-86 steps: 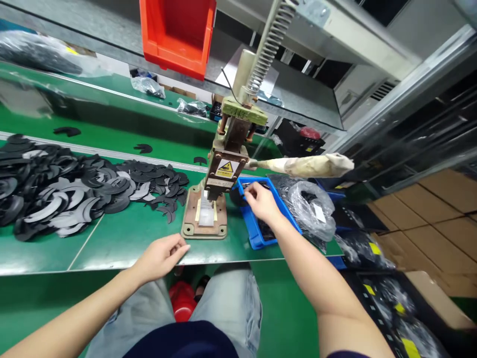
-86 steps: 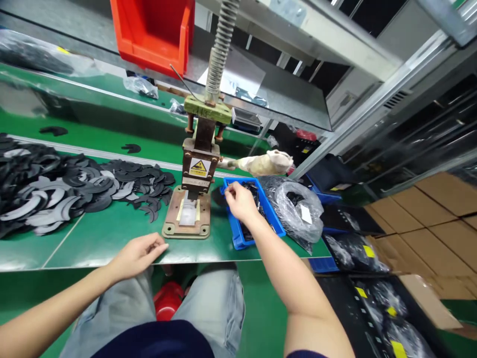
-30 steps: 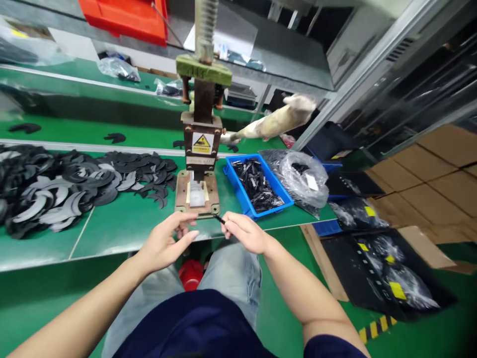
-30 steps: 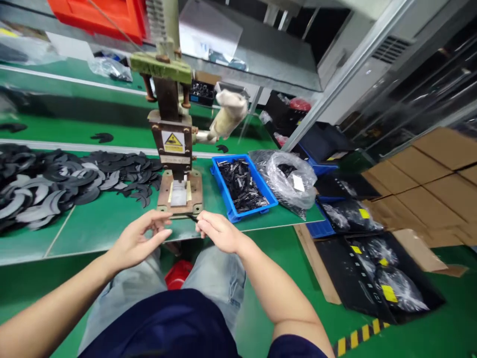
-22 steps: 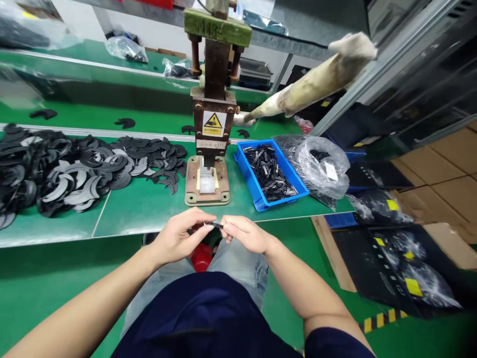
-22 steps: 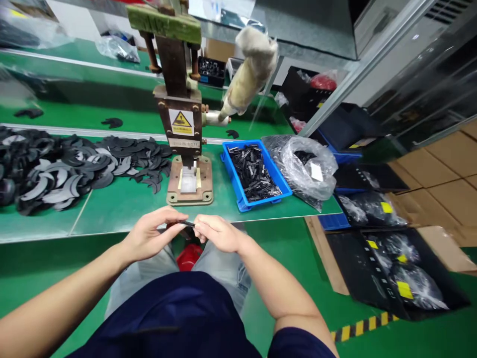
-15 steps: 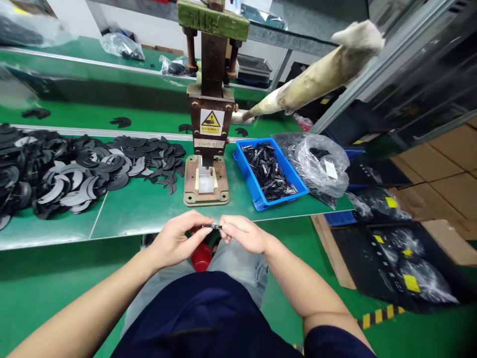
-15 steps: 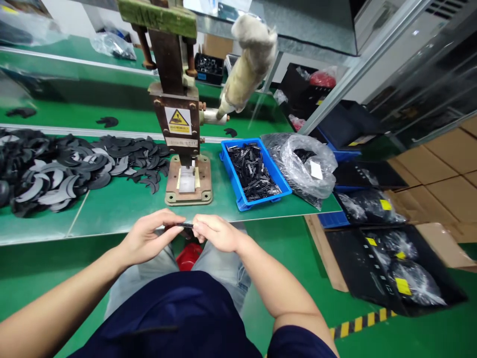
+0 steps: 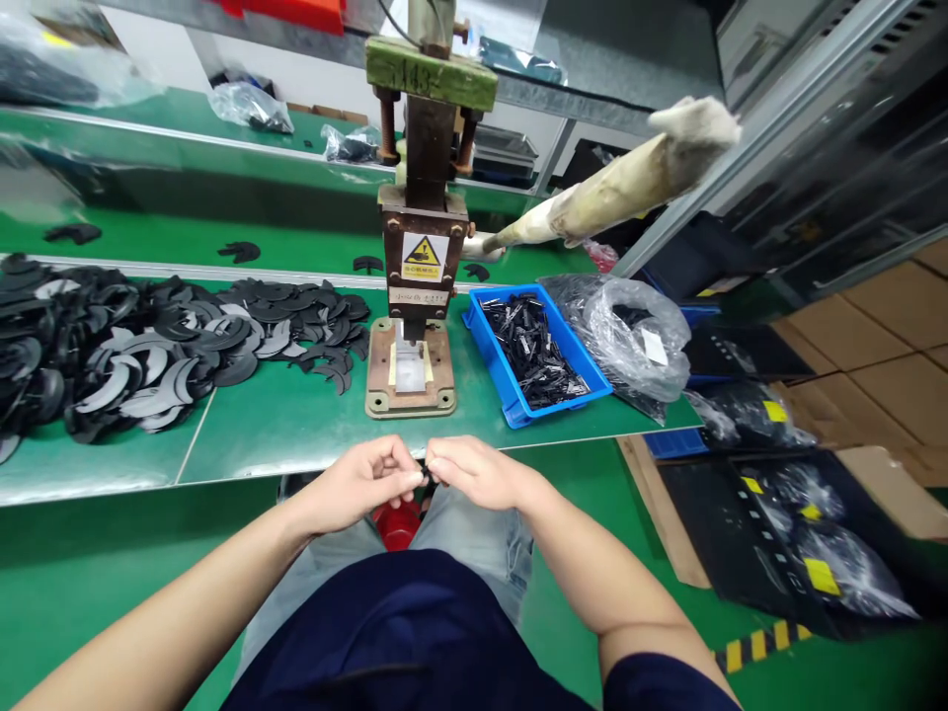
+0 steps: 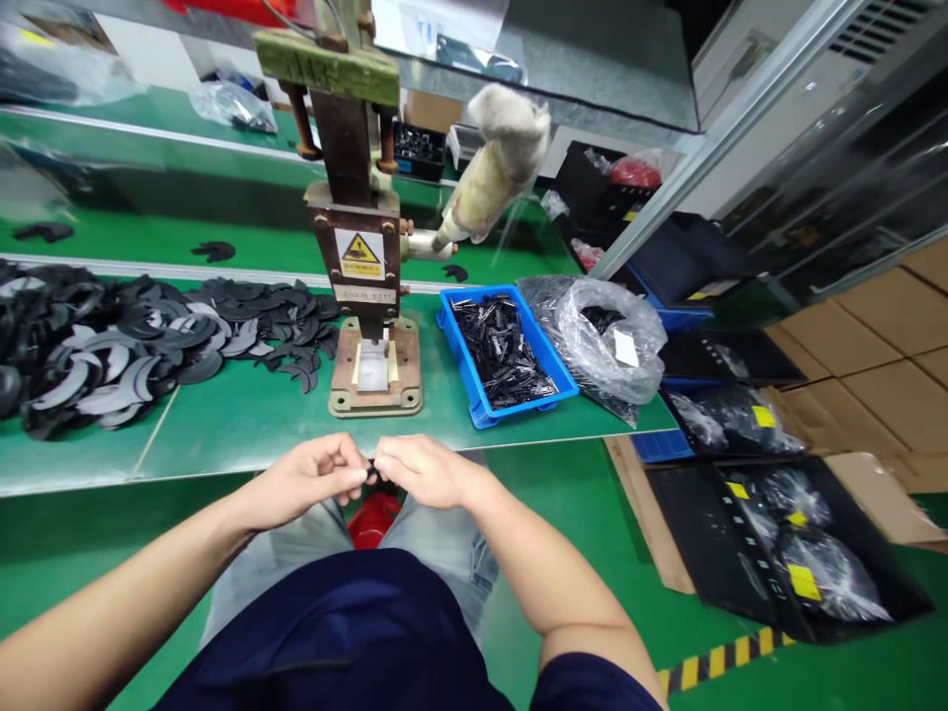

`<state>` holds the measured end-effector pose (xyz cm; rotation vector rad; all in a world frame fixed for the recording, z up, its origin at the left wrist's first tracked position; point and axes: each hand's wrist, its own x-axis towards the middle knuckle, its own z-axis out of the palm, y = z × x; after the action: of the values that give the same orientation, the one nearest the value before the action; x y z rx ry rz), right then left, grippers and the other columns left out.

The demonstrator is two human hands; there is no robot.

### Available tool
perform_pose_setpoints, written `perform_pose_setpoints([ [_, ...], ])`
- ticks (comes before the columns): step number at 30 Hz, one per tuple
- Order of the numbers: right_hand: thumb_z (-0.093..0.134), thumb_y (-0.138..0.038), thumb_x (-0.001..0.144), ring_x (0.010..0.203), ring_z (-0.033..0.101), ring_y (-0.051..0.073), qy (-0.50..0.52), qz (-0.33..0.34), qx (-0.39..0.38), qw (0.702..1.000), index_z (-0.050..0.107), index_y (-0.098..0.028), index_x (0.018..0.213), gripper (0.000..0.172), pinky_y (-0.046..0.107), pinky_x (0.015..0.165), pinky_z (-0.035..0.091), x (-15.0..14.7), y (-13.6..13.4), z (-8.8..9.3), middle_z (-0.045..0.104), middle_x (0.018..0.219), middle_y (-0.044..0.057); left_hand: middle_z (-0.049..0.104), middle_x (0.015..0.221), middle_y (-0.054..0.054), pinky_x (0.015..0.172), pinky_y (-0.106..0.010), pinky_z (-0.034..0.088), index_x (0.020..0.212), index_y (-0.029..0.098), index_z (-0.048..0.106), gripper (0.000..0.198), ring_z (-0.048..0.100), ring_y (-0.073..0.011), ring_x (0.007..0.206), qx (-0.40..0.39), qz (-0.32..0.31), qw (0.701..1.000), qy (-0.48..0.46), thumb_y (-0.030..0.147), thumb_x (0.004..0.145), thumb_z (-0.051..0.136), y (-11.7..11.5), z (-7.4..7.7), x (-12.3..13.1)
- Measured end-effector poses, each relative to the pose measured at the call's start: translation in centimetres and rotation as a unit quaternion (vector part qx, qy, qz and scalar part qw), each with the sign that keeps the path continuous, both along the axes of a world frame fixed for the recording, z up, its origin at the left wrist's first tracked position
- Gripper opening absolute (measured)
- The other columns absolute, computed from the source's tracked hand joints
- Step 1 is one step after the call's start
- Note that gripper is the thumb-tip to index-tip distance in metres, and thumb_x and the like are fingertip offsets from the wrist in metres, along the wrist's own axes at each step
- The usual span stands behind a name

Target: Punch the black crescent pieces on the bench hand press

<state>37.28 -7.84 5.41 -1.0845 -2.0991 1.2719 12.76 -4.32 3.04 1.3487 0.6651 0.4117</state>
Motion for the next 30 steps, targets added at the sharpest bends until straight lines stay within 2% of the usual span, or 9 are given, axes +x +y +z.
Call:
perform_pose_setpoints([
  [4,0.044,-0.046,0.109,0.073,0.045,0.011,-0.065,-0.005,0.035,0.997,0.054,-0.021,0.082,0.038,0.028,0.072,0.035,-0.4,0.7,0.7,0.054,0.079,-0.004,0.065,0.077,0.002,0.065,-0.027,0.052,0.093,0.021,0.063,0.035,0.062,-0.0131,0.068,-0.030,-0.017,0.999,-0.041,0.048,0.087,0.085,0.9,-0.8,0.4],
  [7,0.047,-0.048,0.108,0.068,0.044,0.011,-0.052,-0.138,0.082,0.986,0.050,-0.021,0.071,0.046,0.029,0.069,0.034,1.3,2.1,2.3,0.049,0.070,-0.004,0.064,0.081,0.002,0.065,-0.027,0.055,0.113,0.022,0.068,0.042,0.063,-0.0129,0.069,0.039,0.070,0.995,-0.057,0.050,0.086,0.085,3.2,-1.3,0.2],
  [9,0.050,-0.048,0.107,0.072,0.050,0.012,0.005,-0.258,0.147,0.955,0.053,-0.021,0.074,0.043,0.029,0.072,0.040,3.1,3.6,3.9,0.053,0.074,-0.003,0.066,0.081,0.001,0.065,-0.029,0.057,0.113,0.021,0.068,0.046,0.066,-0.0137,0.068,0.096,0.154,0.982,-0.059,0.051,0.084,0.087,5.6,-1.5,0.0],
  [12,0.064,-0.048,0.101,0.093,0.061,0.014,0.130,-0.370,0.283,0.875,0.062,-0.022,0.106,0.027,0.031,0.088,0.051,5.4,6.1,7.4,0.063,0.099,0.001,0.072,0.086,-0.003,0.072,-0.033,0.061,0.102,0.019,0.063,0.050,0.072,-0.0166,0.072,0.142,0.256,0.954,-0.061,0.055,0.078,0.090,9.6,-1.9,0.2],
  [15,0.069,-0.058,0.096,0.119,0.064,0.019,0.200,-0.351,0.396,0.825,0.054,-0.025,0.132,0.052,0.038,0.104,0.056,5.8,8.2,11.6,0.062,0.125,0.006,0.077,0.094,-0.007,0.080,-0.035,0.062,0.102,0.019,0.063,0.051,0.075,-0.0183,0.081,0.201,0.297,0.933,-0.039,0.056,0.078,0.087,13.0,-2.7,1.0],
  [18,0.062,-0.069,0.096,0.131,0.064,0.023,0.204,-0.275,0.457,0.821,0.050,-0.027,0.137,0.060,0.045,0.115,0.055,4.4,9.5,15.2,0.061,0.132,0.007,0.080,0.102,-0.008,0.089,-0.036,0.061,0.107,0.019,0.072,0.039,0.075,-0.0200,0.089,0.283,0.268,0.920,0.031,0.052,0.087,0.077,15.2,-3.5,1.9],
  [20,0.057,-0.068,0.099,0.124,0.068,0.021,0.194,-0.246,0.464,0.828,0.054,-0.026,0.130,0.052,0.047,0.114,0.056,3.2,10.1,16.6,0.062,0.123,0.003,0.082,0.106,-0.007,0.094,-0.038,0.060,0.107,0.022,0.078,0.031,0.076,-0.0224,0.094,0.337,0.232,0.908,0.090,0.048,0.092,0.071,16.0,-3.8,2.4],
  [24,0.055,-0.057,0.104,0.099,0.069,0.012,0.193,-0.259,0.467,0.823,0.056,-0.024,0.108,0.033,0.045,0.105,0.061,1.9,10.2,17.1,0.058,0.101,-0.002,0.082,0.113,-0.007,0.103,-0.043,0.055,0.103,0.024,0.082,0.025,0.074,-0.0279,0.108,0.445,0.166,0.866,0.155,0.040,0.096,0.065,16.8,-3.5,2.9],
  [30,0.069,-0.036,0.098,0.091,0.068,0.014,0.191,-0.250,0.438,0.842,0.058,-0.024,0.085,0.021,0.051,0.109,0.060,1.8,6.7,14.9,0.059,0.085,-0.003,0.080,0.112,-0.009,0.107,-0.045,0.051,0.102,0.022,0.081,0.026,0.071,-0.0276,0.111,0.483,0.133,0.855,0.136,0.040,0.099,0.062,16.7,-3.1,3.2],
])
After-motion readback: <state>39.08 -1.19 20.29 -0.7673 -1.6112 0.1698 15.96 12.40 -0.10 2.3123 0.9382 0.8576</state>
